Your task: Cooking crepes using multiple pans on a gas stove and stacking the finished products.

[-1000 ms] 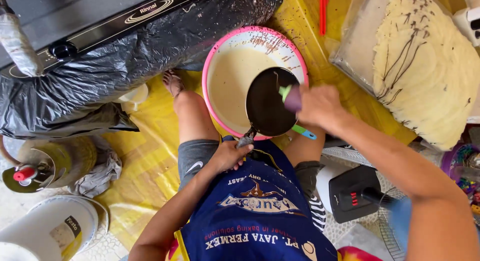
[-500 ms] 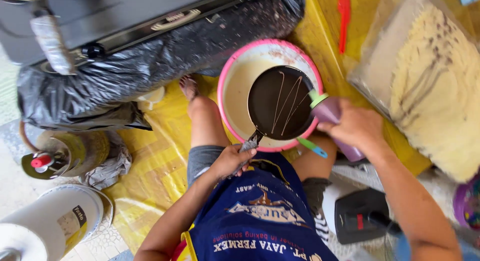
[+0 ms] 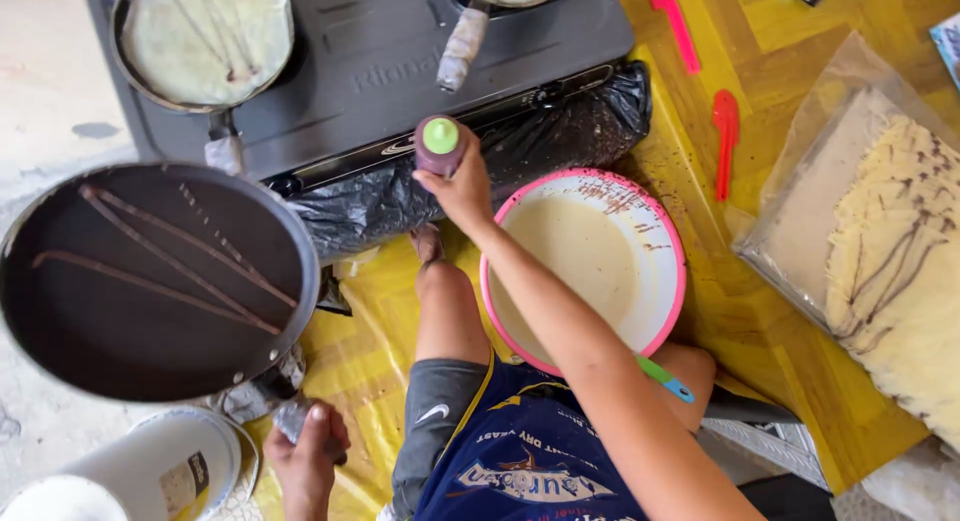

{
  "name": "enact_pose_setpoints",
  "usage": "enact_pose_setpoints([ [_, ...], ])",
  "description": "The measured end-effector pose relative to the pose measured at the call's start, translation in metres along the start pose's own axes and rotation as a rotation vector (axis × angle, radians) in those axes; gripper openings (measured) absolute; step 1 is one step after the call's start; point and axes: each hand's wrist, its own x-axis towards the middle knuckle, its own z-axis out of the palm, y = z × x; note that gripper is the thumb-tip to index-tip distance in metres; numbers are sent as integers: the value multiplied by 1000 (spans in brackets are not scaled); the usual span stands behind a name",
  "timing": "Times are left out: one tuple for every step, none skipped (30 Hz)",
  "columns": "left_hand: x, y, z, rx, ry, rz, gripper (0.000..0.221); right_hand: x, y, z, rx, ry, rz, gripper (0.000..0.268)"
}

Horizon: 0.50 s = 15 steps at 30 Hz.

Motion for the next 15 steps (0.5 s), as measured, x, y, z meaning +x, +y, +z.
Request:
enact_pose_setpoints([
  [-6,4,-4,0,-5,25,16,-1,-1,8,12,45,-37,105],
  [-6,-4,-1,6,-25,15,16,-7,12,-1,-2,60,-25,105],
  [-7,-13,2,18,-94,31,17,-14,25,-9,-96,31,-62,111],
  [-6,-21,5,24,-160,54,23,-18,37,-16,-188,1,-104,118],
  [-4,-25,15,26,-177,52,23,-42,38,-52,-199,15,-99,118],
  [-5,-29,25,112,-222,-13,24,-67,37,-87,-408,-136,-23,94],
  [-7,-33,35,198,-266,-78,26,-93,36,-120,-615,-288,56,72],
  [-11,-21,50,199,-278,-82,26,-131,54,-155,-622,-282,64,72],
  [-16,-10,66,321,-366,-140,28,-171,71,-189,-890,-436,134,67],
  [-20,2,83,445,-457,-196,31,-211,88,-223,-1155,-588,211,64],
  [-20,-2,94,449,-472,-197,31,-241,103,-247,-1160,-581,224,64],
  [-20,-5,104,556,-509,-169,27,-273,118,-267,-1445,-581,320,45],
  [-20,-9,114,663,-545,-139,28,-305,133,-288,-1728,-574,421,30],
  [-15,-14,124,672,-556,-136,28,-288,85,-284,-1725,-569,437,30],
  [-11,-19,134,786,-629,-121,36,-271,33,-292,-1489,-435,500,33],
])
